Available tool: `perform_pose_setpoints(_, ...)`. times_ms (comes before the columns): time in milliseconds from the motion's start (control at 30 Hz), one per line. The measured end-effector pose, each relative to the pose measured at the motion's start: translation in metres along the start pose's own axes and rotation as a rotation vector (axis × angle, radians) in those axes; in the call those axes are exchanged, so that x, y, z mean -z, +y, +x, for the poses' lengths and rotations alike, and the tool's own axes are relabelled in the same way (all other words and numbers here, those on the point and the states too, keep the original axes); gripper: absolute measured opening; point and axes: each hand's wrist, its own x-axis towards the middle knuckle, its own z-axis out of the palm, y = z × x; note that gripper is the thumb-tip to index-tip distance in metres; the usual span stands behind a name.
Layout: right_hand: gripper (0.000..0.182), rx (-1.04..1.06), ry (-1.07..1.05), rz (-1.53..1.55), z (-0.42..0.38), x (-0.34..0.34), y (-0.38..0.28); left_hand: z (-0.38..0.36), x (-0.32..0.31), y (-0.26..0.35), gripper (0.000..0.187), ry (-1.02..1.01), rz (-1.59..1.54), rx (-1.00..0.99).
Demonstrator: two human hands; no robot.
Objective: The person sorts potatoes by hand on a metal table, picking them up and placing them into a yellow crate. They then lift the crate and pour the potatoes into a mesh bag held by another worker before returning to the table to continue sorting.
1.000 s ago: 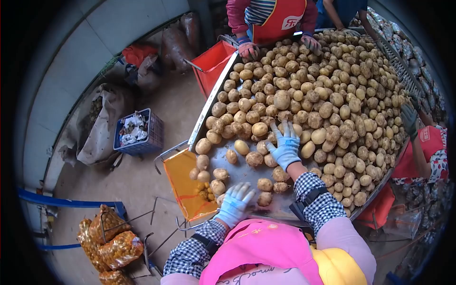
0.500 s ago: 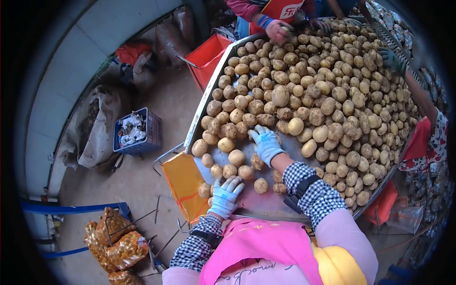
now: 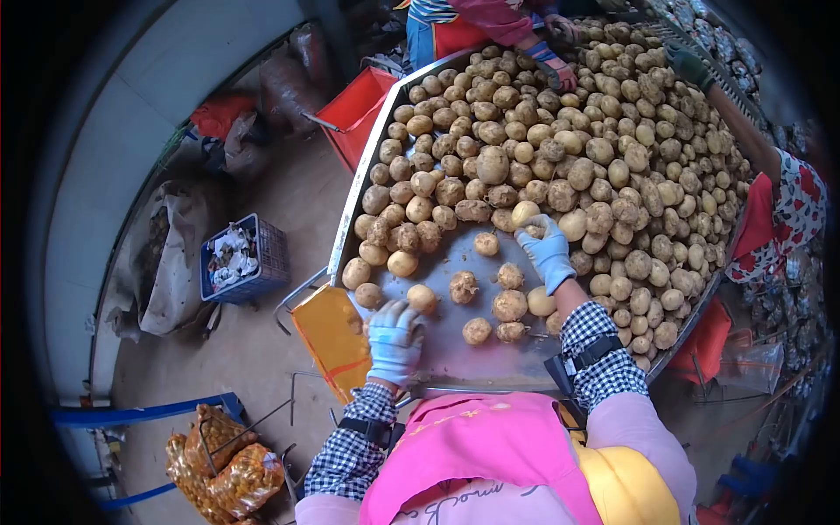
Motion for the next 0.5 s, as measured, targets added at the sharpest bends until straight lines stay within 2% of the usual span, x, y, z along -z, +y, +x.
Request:
perform_pose_setpoints(33, 0.025, -0.001, 0.014, -0.004, -0.009, 0.007, 0.006, 0.009, -0.012, 0.008, 0.052, -0.111, -0.075, -0.091)
perform_pose_setpoints(100, 0.031, 0.033, -0.108, -0.338, -0.027, 0.019, 0.017, 0.033, -0.027, 0.036, 0.068, -0.314, 0.02, -0.102)
perform_pose_setpoints(167, 0.038, 0.082, -0.216, -0.391, -0.066, 0.017, -0.004, 0.053, -0.044, 0.044, 0.07, -0.308, 0.133, -0.203)
perform_pose_setpoints(200, 0.039, 0.19, -0.244, -0.452, -0.08, 0.009, 0.011, 0.056, -0.051, 0.045, 0.07, -0.304, 0.131, -0.22)
perform_pose_setpoints(233, 0.04, 0.299, -0.272, -0.515, -0.092, 0.002, 0.025, 0.059, -0.058, 0.046, 0.069, -0.355, 0.128, -0.145)
perform_pose_setpoints(367, 0.04, 0.172, -0.468, -0.483, -0.135, -0.003, -0.001, 0.053, -0.05, 0.046, 0.07, -0.536, -0.006, 0.076)
perform_pose_setpoints(433, 0.04, 0.133, -0.528, -0.46, -0.132, 0.0, -0.01, 0.031, -0.038, 0.042, 0.069, -0.475, 0.026, 0.014)
perform_pose_setpoints(500, 0.038, 0.183, -0.356, -0.381, -0.103, -0.014, -0.002, 0.003, -0.032, 0.035, 0.066, -0.398, 0.08, -0.046)
